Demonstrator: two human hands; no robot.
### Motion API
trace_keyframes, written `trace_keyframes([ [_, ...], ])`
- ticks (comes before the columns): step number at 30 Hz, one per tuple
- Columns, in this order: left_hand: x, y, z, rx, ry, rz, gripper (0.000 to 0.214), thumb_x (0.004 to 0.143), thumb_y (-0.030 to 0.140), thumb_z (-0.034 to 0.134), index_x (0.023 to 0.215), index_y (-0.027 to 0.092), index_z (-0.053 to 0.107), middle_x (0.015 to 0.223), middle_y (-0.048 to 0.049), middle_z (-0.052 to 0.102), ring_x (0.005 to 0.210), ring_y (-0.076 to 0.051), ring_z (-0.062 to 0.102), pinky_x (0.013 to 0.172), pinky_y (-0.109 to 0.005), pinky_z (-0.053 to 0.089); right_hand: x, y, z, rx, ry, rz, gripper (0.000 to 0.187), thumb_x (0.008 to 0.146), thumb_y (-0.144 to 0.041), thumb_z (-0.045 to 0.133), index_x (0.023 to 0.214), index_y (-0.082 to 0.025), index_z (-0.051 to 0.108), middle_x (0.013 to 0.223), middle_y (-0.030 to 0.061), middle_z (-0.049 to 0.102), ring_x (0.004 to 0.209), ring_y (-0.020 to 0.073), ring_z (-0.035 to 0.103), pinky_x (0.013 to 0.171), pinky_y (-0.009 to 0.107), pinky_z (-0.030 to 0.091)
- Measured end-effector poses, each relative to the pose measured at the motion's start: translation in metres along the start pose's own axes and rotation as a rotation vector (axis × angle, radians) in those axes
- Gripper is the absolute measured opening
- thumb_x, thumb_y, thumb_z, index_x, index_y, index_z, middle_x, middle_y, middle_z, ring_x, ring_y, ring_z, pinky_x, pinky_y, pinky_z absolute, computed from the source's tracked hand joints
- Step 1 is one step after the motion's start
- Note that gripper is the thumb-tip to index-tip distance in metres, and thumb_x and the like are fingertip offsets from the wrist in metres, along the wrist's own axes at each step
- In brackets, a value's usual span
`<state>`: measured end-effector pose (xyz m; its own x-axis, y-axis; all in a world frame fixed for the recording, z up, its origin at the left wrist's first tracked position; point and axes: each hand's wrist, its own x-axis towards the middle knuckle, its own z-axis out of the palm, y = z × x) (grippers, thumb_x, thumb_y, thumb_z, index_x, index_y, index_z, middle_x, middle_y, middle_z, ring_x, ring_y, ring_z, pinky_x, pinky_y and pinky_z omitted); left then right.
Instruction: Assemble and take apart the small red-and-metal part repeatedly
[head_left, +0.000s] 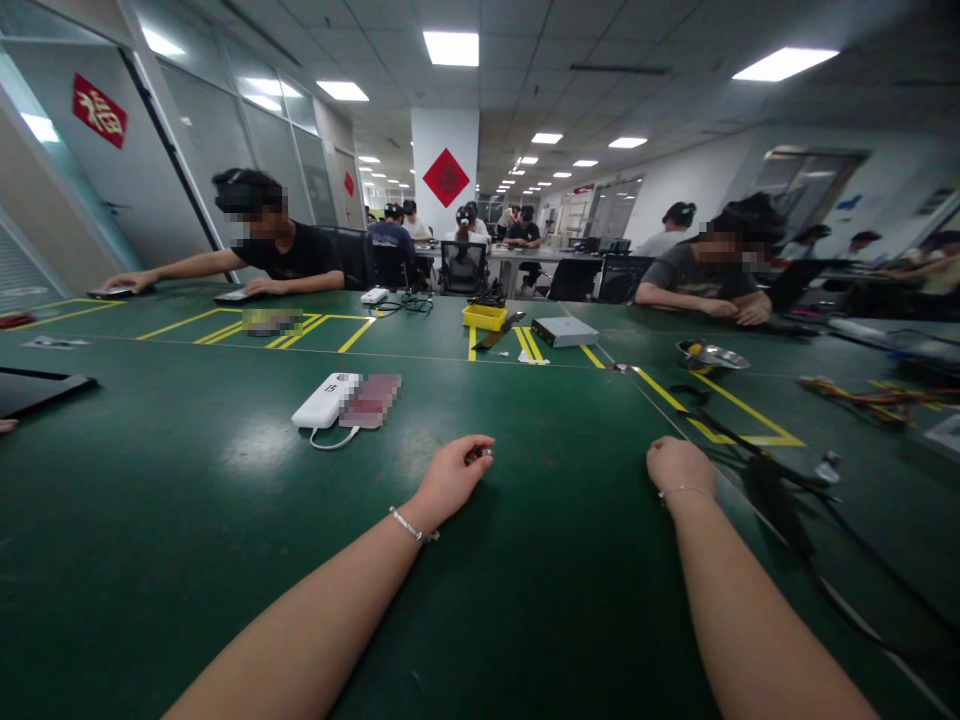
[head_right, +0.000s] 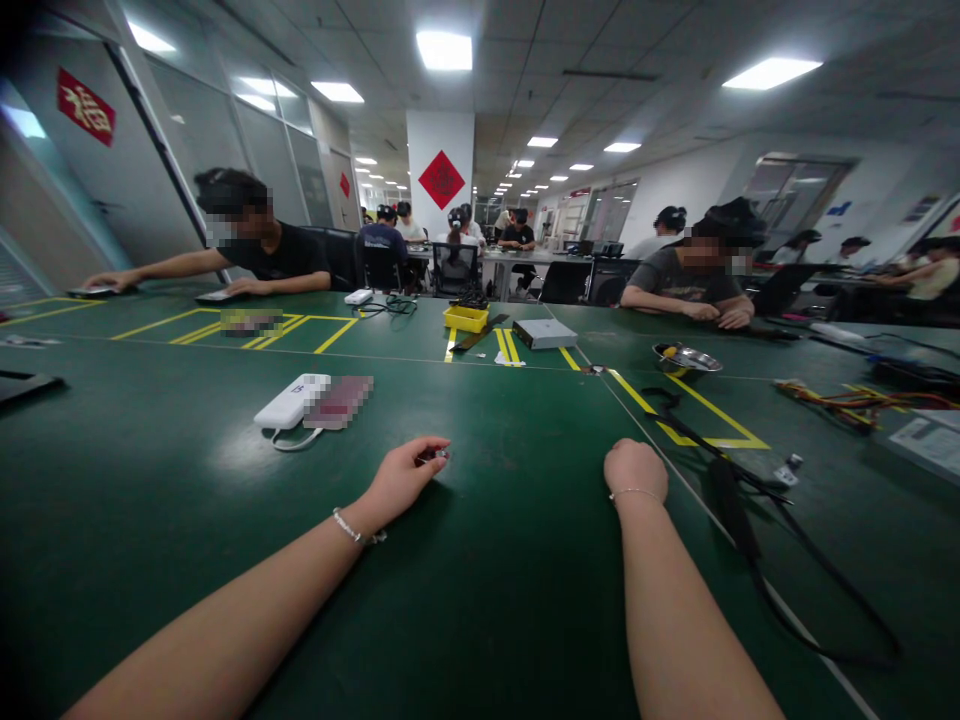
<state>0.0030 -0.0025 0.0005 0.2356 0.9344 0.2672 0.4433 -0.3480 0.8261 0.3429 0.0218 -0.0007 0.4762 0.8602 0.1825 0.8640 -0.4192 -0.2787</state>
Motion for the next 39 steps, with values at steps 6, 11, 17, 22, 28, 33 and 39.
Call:
trace_keyframes([
  [6,0.004,0.001,0.005,-0.368,-0.07,-0.08,0.025,0.069,0.013,0.054,0.093,0.014,0.052,0.088,-0.005,0.062,0.081,-0.013,0.057,0.075,-0.028,0.045,-0.044,-0.077,0.001,1.137,-0.413,-0.029,0.018,0.063,-0.028,0.06,0.077,-0.016,0.059,0.073,0.0045,0.058,0.066,0.0137,0.055,0.065,0.029,0.045],
  [11,0.003,0.001,0.008,-0.546,-0.145,-0.069,0.025,0.068,0.011,0.055,0.092,0.013,0.048,0.088,-0.0059,0.062,0.081,-0.012,0.058,0.076,-0.028,0.045,-0.097,-0.132,0.003,1.516,-0.871,-0.14,0.021,0.064,-0.033,0.063,0.073,-0.015,0.057,0.066,0.0008,0.056,0.058,0.0078,0.052,0.057,0.022,0.043],
  [17,0.002,-0.003,0.011,-0.416,-0.163,0.017,0.021,0.077,0.02,0.046,0.098,0.015,0.047,0.082,-0.0025,0.061,0.073,-0.011,0.058,0.07,-0.026,0.046,-0.108,-0.139,0.01,1.627,-0.955,-0.118,0.023,0.062,-0.031,0.065,0.077,-0.017,0.054,0.068,0.0,0.059,0.056,0.0069,0.052,0.054,0.021,0.039],
  [22,-0.001,-0.002,0.012,-0.28,-0.163,0.043,0.02,0.082,0.021,0.036,0.098,0.017,0.047,0.089,-0.0032,0.06,0.07,-0.01,0.058,0.07,-0.027,0.046,-0.105,-0.138,0.015,1.684,-0.889,-0.082,0.023,0.057,-0.024,0.069,0.073,-0.018,0.054,0.056,-0.006,0.05,0.048,0.0046,0.043,0.048,0.02,0.034],
  [28,-0.001,0.001,0.01,-0.227,-0.145,0.1,0.02,0.077,0.015,0.045,0.096,0.018,0.049,0.087,-0.0021,0.059,0.081,-0.011,0.056,0.076,-0.026,0.044,-0.109,-0.139,0.015,1.672,-0.98,-0.062,0.019,0.059,-0.023,0.067,0.073,-0.016,0.056,0.061,-0.0025,0.056,0.053,0.0059,0.048,0.054,0.021,0.038],
  [33,0.001,0.001,0.009,-0.2,-0.093,0.073,0.022,0.072,0.012,0.049,0.093,0.017,0.05,0.084,-0.0006,0.059,0.076,-0.01,0.055,0.071,-0.025,0.044,-0.108,-0.138,0.015,1.661,-1.001,-0.066,0.019,0.061,-0.022,0.066,0.077,-0.016,0.057,0.068,-0.0003,0.06,0.059,0.0083,0.053,0.062,0.025,0.041],
  [39,0.002,-0.001,0.007,-0.079,-0.013,0.082,0.014,0.069,0.011,0.05,0.081,0.017,0.053,0.073,0.0018,0.055,0.067,-0.01,0.051,0.064,-0.022,0.042,-0.107,-0.137,0.019,1.652,-1.0,-0.065,0.023,0.062,-0.025,0.066,0.08,-0.015,0.057,0.069,0.0007,0.06,0.058,0.0073,0.053,0.06,0.023,0.041],
])
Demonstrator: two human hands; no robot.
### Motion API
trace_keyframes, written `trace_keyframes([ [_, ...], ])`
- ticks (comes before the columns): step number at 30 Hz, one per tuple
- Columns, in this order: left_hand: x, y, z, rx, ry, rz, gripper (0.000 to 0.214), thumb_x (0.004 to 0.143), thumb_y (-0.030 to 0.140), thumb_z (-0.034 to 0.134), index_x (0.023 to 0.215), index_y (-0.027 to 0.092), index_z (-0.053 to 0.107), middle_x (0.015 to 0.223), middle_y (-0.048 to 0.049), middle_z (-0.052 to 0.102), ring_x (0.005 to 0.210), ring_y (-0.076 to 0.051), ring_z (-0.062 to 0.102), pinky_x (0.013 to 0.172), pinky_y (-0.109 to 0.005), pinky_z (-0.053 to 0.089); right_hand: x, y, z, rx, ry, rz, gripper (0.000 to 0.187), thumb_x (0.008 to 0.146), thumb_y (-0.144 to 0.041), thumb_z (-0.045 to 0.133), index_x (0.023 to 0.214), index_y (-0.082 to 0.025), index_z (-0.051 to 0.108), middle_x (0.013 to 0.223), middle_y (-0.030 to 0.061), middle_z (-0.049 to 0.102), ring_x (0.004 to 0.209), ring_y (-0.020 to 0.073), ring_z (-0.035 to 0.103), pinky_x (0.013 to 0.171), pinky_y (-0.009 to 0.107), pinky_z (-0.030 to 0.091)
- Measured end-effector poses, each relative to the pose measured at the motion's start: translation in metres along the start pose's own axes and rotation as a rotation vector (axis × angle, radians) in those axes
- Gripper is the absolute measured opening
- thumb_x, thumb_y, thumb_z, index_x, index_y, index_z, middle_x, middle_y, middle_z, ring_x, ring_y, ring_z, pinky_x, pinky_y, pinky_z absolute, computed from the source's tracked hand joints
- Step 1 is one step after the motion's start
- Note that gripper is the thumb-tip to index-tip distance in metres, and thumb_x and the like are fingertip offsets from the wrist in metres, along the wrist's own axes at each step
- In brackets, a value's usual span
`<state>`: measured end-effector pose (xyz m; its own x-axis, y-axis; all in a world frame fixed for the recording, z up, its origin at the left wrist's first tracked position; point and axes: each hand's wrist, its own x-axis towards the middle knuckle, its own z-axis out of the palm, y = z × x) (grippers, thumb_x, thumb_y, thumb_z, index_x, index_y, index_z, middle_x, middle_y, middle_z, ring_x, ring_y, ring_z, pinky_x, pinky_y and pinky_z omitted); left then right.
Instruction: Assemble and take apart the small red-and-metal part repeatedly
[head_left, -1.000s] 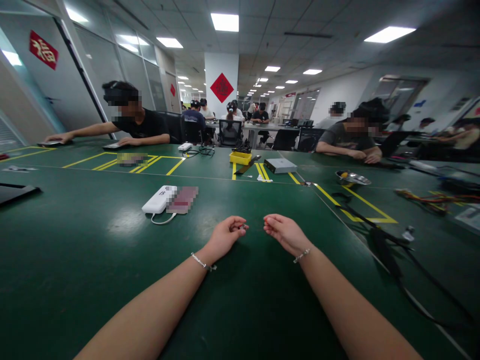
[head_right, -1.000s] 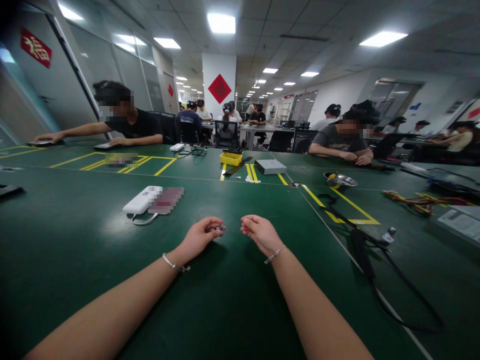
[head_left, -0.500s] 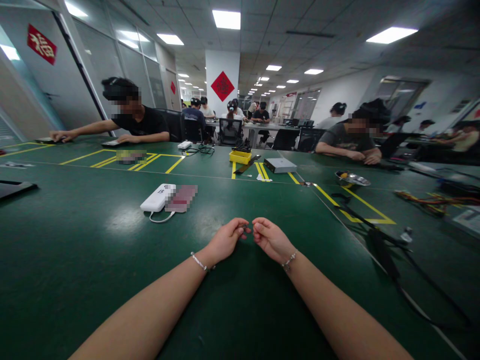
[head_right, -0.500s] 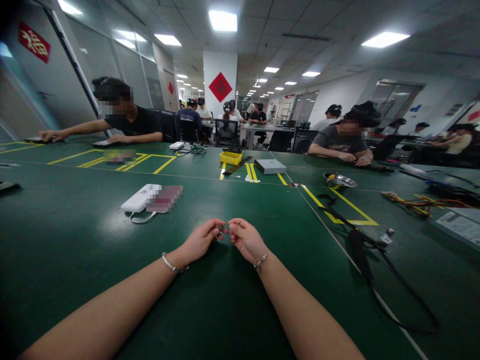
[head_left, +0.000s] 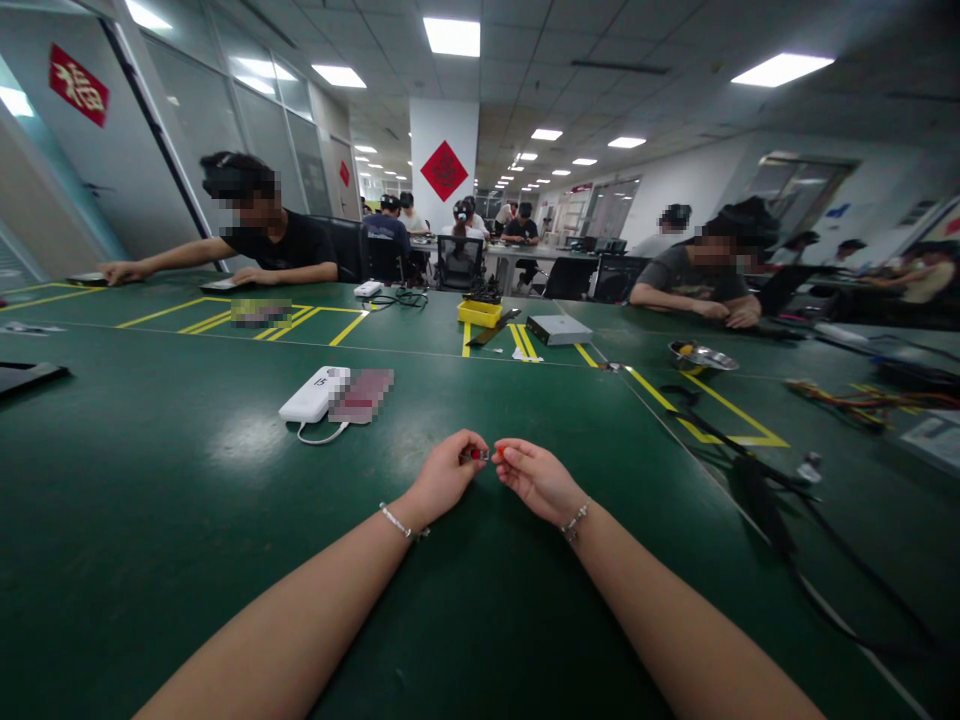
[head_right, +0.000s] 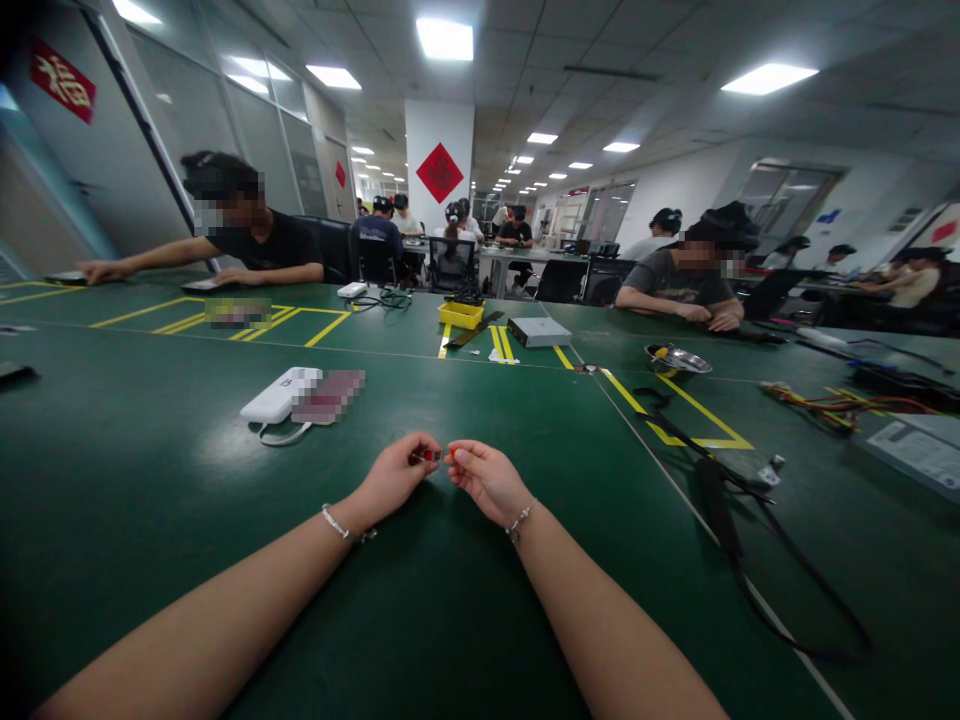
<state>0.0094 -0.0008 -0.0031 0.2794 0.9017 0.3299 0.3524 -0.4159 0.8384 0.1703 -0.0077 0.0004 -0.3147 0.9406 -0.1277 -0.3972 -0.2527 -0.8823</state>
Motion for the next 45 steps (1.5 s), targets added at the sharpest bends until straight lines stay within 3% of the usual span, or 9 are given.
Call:
trace_keyframes([
  [6,0.0,0.001,0.001,0.005,0.022,-0.043,0.012,0.067,0.014,0.053,0.078,0.017,0.052,0.067,0.0034,0.052,0.062,-0.009,0.049,0.059,-0.021,0.041,0.0,0.0,0.0,-0.01,0.0,0.011,0.023,0.066,-0.036,0.062,0.075,-0.015,0.057,0.058,-0.0021,0.054,0.053,0.0067,0.049,0.054,0.022,0.039],
  [12,-0.001,0.001,0.002,-0.071,-0.029,-0.04,0.017,0.072,0.019,0.051,0.089,0.017,0.052,0.073,0.0015,0.056,0.066,-0.009,0.052,0.062,-0.021,0.042,0.0,0.001,0.001,0.001,0.016,-0.022,0.022,0.058,-0.022,0.068,0.075,-0.018,0.056,0.069,-0.0025,0.057,0.057,0.0061,0.05,0.059,0.023,0.04],
  [22,-0.005,0.01,-0.002,0.26,-0.03,0.133,0.026,0.079,0.025,0.044,0.103,0.021,0.053,0.092,-0.0022,0.059,0.08,-0.013,0.053,0.074,-0.026,0.041,0.005,0.006,0.002,0.023,0.125,-0.107,0.022,0.056,-0.021,0.069,0.072,-0.018,0.055,0.07,-0.0023,0.058,0.058,0.0059,0.051,0.06,0.022,0.041],
  [30,-0.006,0.011,0.0,0.462,0.029,0.182,0.024,0.08,0.027,0.044,0.1,0.019,0.053,0.091,-0.0036,0.06,0.083,-0.016,0.054,0.076,-0.028,0.042,0.002,0.01,0.018,0.009,0.241,-0.156,0.02,0.054,-0.024,0.07,0.068,-0.016,0.059,0.071,0.0003,0.062,0.069,0.0095,0.055,0.07,0.025,0.042],
  [38,-0.009,0.012,0.0,0.592,0.107,0.19,0.022,0.081,0.03,0.042,0.097,0.019,0.053,0.089,-0.0027,0.061,0.083,-0.015,0.054,0.073,-0.028,0.043,0.001,0.015,0.024,0.082,0.23,-0.137,0.025,0.066,-0.036,0.06,0.077,-0.014,0.064,0.078,0.0063,0.065,0.075,0.0141,0.058,0.074,0.03,0.043],
  [45,-0.009,0.012,0.0,0.645,0.137,0.169,0.022,0.082,0.03,0.04,0.097,0.019,0.053,0.09,-0.0027,0.061,0.083,-0.015,0.055,0.073,-0.027,0.043,-0.001,0.015,0.024,0.059,0.24,-0.126,0.024,0.067,-0.036,0.06,0.079,-0.015,0.065,0.081,0.0063,0.066,0.075,0.0139,0.059,0.074,0.03,0.043],
])
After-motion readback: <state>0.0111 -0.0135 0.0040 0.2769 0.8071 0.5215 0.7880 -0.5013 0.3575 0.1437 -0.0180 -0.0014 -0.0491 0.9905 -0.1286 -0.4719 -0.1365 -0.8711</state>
